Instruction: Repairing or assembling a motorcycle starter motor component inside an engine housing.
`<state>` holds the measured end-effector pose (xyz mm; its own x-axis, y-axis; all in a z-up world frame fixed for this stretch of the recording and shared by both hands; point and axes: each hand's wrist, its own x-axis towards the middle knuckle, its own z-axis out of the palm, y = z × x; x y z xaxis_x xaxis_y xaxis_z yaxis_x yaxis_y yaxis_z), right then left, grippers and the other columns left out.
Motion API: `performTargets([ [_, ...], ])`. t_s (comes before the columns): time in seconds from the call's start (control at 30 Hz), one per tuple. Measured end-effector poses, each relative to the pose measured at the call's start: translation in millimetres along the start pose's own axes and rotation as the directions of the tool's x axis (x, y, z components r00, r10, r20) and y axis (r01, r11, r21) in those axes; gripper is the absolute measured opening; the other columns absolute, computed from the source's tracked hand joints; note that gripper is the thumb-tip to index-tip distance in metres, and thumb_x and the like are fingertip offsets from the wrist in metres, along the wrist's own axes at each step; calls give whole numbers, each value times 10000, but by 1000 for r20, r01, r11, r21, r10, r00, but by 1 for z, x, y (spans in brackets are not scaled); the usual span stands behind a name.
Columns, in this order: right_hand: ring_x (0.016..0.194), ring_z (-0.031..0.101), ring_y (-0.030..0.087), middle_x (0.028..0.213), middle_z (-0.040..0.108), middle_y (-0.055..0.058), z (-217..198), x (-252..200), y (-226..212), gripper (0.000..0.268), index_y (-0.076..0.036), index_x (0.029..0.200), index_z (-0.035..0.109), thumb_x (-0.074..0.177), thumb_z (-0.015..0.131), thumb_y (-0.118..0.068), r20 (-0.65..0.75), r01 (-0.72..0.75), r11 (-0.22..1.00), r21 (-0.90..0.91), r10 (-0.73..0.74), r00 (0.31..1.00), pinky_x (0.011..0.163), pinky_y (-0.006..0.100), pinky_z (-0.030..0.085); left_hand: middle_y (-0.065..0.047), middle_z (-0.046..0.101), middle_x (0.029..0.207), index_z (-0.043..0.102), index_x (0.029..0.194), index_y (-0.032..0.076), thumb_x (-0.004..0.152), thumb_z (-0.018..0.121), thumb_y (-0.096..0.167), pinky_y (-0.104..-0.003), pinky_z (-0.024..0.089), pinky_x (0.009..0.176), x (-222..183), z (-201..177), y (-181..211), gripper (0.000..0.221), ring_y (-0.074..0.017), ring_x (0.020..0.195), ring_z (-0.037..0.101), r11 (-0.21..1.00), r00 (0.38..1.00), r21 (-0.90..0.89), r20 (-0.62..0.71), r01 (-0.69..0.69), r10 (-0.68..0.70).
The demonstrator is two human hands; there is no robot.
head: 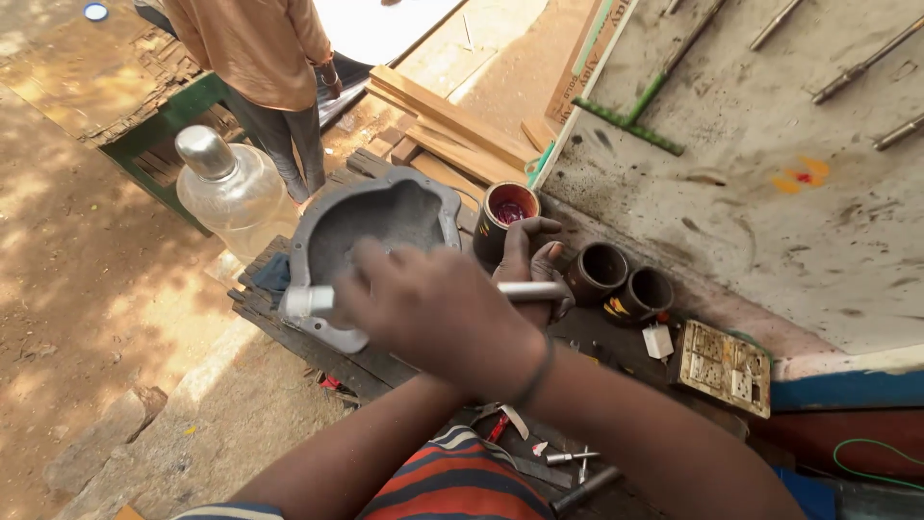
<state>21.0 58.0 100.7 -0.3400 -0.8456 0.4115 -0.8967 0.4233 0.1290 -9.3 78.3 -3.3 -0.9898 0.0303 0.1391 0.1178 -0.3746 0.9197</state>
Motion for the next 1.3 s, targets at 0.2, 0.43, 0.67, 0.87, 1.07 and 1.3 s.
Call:
performTargets([
  [0.2, 621, 714, 262, 740, 709, 95, 21, 34, 75, 330, -69, 1054, 590, 981, 633, -388, 314, -529, 846, 56, 488, 814, 532, 408, 543, -199, 565, 1028, 367, 1332, 32, 1129, 522, 118, -416, 486, 804, -1, -19, -11, 269, -338, 941, 618, 503, 601, 385, 194, -773, 775],
  [0.43, 583, 686, 180, 740, 707, 130, 46, -38, 194, 357, 65, 1050, 626, 900, 759, -230, 399, -702, 51, 710, 793, 461, 522, 332, 554, -67, 500, 716, 390, 1403, 134, 1072, 398, 132, -291, 434, 471, -5, -10, 9, 331, -122, 520, 472, 993, 995, -100, 84, 65, -57],
  [0.67, 840, 660, 180, 888, 659, 42, 57, -190, 182, 185, -65, 1143, 631, 977, 697, -113, 353, 47, -374, 926, 905, 240, 778, 350, 577, 14, 463, 722, 477, 1105, 75, 1113, 381, 286, -265, 360, 465, 3, -21, -7, 232, -88, 507, 411, 954, 979, -240, 144, 178, -146],
  [0.87, 1002, 673, 241, 1047, 683, 103, 23, -270, 101, 214, -103, 1233, 671, 1036, 599, -142, 40, 167, -49, 985, 998, 58, 732, 415, 532, 24, 391, 582, 567, 785, 71, 1121, 368, 451, -283, 334, 478, 8, -21, -4, 545, -93, 497, 370, 905, 900, -129, 229, 406, -371],
  [1.07, 1054, 677, 275, 1095, 694, 157, 21, -320, 57, 183, -66, 1079, 622, 1171, 630, -225, -105, 240, 82, 967, 991, 84, 798, 479, 550, -76, 424, 564, 486, 721, 25, 1123, 401, 376, -363, 390, 537, -10, -24, 14, 540, -165, 523, 445, 951, 940, 295, 341, -94, -13],
  [1.3, 973, 681, 262, 1098, 708, 148, 18, -298, 36, 150, -73, 1126, 663, 1137, 695, -219, -143, 219, 135, 966, 989, 21, 749, 462, 524, -99, 549, 715, 571, 901, 22, 1140, 377, 306, -391, 462, 634, -21, -10, 33, 418, -249, 656, 582, 916, 923, 233, 287, -326, 256],
])
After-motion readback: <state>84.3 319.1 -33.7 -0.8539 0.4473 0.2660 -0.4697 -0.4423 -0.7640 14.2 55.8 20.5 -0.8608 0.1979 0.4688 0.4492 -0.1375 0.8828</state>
